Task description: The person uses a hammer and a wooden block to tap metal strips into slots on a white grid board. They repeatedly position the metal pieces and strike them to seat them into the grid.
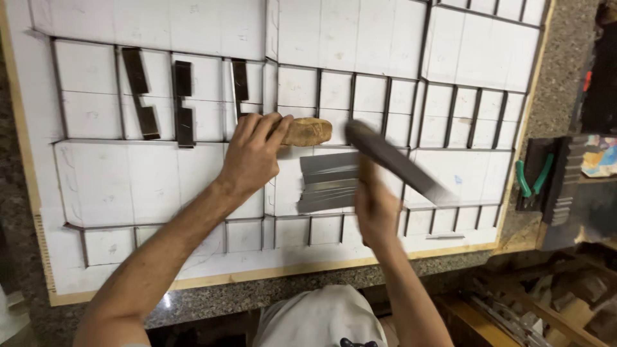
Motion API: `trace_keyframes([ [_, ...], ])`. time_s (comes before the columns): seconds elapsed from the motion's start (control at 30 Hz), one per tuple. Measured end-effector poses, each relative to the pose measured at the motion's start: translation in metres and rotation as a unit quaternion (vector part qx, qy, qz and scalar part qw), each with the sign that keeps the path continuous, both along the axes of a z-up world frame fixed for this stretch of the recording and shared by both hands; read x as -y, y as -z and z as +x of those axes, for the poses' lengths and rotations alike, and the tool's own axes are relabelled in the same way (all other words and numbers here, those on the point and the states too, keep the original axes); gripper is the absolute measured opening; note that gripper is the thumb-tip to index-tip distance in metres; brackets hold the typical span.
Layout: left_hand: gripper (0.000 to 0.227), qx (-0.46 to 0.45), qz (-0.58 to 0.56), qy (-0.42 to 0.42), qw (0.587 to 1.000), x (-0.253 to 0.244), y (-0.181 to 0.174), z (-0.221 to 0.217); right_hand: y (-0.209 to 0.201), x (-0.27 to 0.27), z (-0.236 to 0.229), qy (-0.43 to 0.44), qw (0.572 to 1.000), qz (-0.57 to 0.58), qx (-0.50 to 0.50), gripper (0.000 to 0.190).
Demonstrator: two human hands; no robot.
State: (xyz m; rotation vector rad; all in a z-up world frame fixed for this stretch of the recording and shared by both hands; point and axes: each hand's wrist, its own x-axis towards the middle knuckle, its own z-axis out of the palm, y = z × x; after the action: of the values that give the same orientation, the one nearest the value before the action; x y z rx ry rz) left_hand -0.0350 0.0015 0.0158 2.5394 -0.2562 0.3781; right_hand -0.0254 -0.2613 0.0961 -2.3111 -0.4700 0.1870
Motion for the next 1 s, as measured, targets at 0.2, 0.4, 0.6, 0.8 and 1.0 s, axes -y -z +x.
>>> trace_keyframes([
  [0.2,0.059,0.002,-0.005,-0.009,1.000,0.000,-0.009,0.009,0.001,0.007,0.000,-0.010,1.000,-0.019,0.003,0.054],
  [0.4,0.059,-0.015,0.013,0.002,1.000,-0.004,-0.013,0.008,0.015,0.006,-0.007,0.034,0.992,-0.046,-0.109,0.044],
  [0.6,0.054,-0.017,-0.034,-0.011,0.999,0.005,-0.020,0.002,0.001,0.034,-0.001,0.045,0.984,0.126,-0.117,0.047],
  [0.8,0.045,0.053,0.019,-0.043,0.998,-0.020,-0.042,0.014,-0.031,0.021,0.062,0.011,0.918,0.395,-0.040,0.013],
  [1.0,0.050,0.019,-0.007,-0.186,0.982,-0.055,-0.050,-0.007,-0.074,-0.036,0.137,-0.100,0.854,0.510,0.031,0.031],
])
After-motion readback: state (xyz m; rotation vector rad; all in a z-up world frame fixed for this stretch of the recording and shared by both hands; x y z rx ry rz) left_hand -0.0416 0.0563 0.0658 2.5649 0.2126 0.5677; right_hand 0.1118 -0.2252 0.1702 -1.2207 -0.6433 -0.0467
